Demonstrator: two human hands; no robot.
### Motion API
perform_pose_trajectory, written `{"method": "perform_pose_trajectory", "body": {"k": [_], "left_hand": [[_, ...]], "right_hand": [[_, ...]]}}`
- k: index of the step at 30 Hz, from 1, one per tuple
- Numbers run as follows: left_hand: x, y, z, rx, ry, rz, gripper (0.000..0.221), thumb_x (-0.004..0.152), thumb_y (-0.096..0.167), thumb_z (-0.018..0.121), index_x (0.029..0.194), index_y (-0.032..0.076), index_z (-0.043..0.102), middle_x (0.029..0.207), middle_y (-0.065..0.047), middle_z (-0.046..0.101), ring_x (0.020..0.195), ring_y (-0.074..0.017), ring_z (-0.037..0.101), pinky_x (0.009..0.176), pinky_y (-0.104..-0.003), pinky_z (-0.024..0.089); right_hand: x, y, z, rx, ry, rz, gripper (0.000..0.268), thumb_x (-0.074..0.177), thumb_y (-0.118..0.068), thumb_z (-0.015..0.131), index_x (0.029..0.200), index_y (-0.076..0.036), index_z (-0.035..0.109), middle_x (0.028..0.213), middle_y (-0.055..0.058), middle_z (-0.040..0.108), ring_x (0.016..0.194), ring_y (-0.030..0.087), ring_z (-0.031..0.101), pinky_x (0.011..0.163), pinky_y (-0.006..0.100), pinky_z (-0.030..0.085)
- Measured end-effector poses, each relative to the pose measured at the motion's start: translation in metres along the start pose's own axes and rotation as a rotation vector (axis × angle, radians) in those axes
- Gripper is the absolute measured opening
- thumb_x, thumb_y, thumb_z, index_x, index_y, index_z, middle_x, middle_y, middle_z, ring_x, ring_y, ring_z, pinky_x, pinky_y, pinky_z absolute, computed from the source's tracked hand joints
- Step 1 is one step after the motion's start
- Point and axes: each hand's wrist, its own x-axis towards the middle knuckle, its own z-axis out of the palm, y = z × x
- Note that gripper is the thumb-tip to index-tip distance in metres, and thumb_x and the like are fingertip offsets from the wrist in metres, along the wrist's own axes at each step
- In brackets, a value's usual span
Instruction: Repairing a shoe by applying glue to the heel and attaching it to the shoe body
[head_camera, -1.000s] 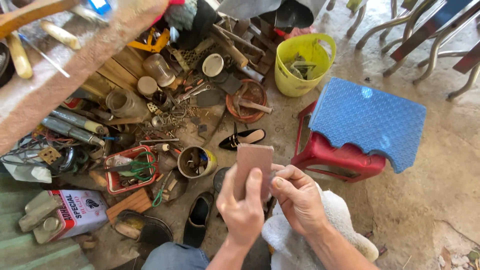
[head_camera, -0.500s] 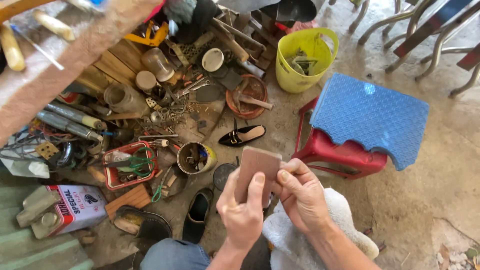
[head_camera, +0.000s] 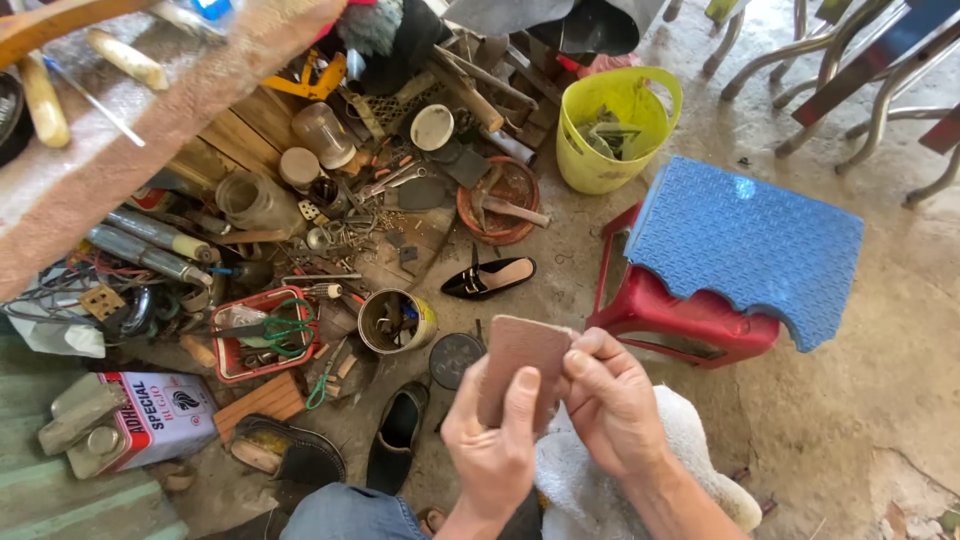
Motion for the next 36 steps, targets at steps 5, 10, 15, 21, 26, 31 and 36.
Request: {"method": "perform_pose_trajectory", "body": {"k": [5, 10, 15, 21, 26, 31, 36], "left_hand": [[0.017, -0.005, -0.004, 0.07, 0.127, 0.064, 0.025, 0.091, 0.021, 0.072, 0.109, 0.003, 0.07, 0.091, -0.012, 0.08, 0.067, -0.0177, 0.076, 0.058, -0.029, 0.067], [0.014, 0.014, -0.014, -0.101, 0.183, -0.076, 0.032, 0.092, 0.021, 0.069, 0.116, 0.0, 0.069, 0.082, -0.014, 0.079, 0.052, -0.0191, 0.072, 0.041, -0.029, 0.064], [0.001, -0.005, -0.004, -0.045, 0.135, -0.025, 0.027, 0.091, 0.016, 0.071, 0.112, -0.002, 0.071, 0.091, -0.008, 0.079, 0.076, -0.0125, 0.072, 0.069, -0.027, 0.063], [0.0, -0.005, -0.005, 0.043, 0.062, 0.002, 0.029, 0.093, 0.023, 0.07, 0.114, 0.003, 0.072, 0.092, -0.008, 0.081, 0.071, -0.0147, 0.075, 0.064, -0.027, 0.066], [0.007, -0.007, -0.005, -0.113, 0.085, -0.056, 0.027, 0.094, 0.017, 0.069, 0.115, 0.0, 0.07, 0.092, -0.013, 0.08, 0.069, -0.0187, 0.076, 0.061, -0.028, 0.068], [0.004, -0.006, -0.005, -0.025, 0.093, -0.112, 0.025, 0.091, 0.025, 0.069, 0.104, 0.005, 0.075, 0.076, -0.007, 0.078, 0.049, -0.0139, 0.067, 0.041, -0.027, 0.06], [0.044, -0.015, -0.005, 0.026, 0.214, -0.165, 0.026, 0.092, 0.023, 0.069, 0.108, 0.003, 0.072, 0.085, -0.011, 0.079, 0.065, -0.0173, 0.073, 0.055, -0.03, 0.063]], "right_hand": [[0.0, 0.004, -0.003, -0.082, 0.018, 0.063, 0.012, 0.084, 0.002, 0.074, 0.09, -0.003, 0.065, 0.117, 0.016, 0.072, 0.092, 0.019, 0.07, 0.083, 0.036, 0.064], [0.006, -0.006, 0.0, 0.101, -0.025, 0.053, 0.01, 0.089, 0.001, 0.069, 0.097, -0.004, 0.065, 0.121, 0.03, 0.07, 0.108, 0.036, 0.071, 0.101, 0.049, 0.058], [0.007, -0.001, 0.0, 0.099, -0.034, 0.05, 0.015, 0.091, -0.001, 0.068, 0.106, -0.001, 0.065, 0.116, 0.023, 0.071, 0.1, 0.028, 0.072, 0.091, 0.041, 0.061], [0.011, -0.003, -0.001, 0.054, 0.001, 0.024, 0.022, 0.092, -0.001, 0.067, 0.114, 0.003, 0.064, 0.116, 0.023, 0.073, 0.097, 0.027, 0.073, 0.086, 0.038, 0.063], [0.006, 0.009, -0.004, 0.006, -0.029, 0.099, 0.02, 0.087, -0.001, 0.074, 0.106, 0.003, 0.067, 0.104, 0.015, 0.076, 0.097, 0.025, 0.073, 0.095, 0.041, 0.061], [0.006, 0.007, -0.001, -0.077, 0.017, 0.086, 0.009, 0.091, 0.001, 0.069, 0.098, 0.002, 0.066, 0.095, 0.015, 0.073, 0.077, 0.022, 0.071, 0.076, 0.033, 0.062], [0.01, -0.005, 0.01, -0.195, 0.062, -0.029, 0.016, 0.085, 0.003, 0.071, 0.1, 0.0, 0.068, 0.113, 0.02, 0.075, 0.09, 0.028, 0.073, 0.086, 0.039, 0.061]]}}
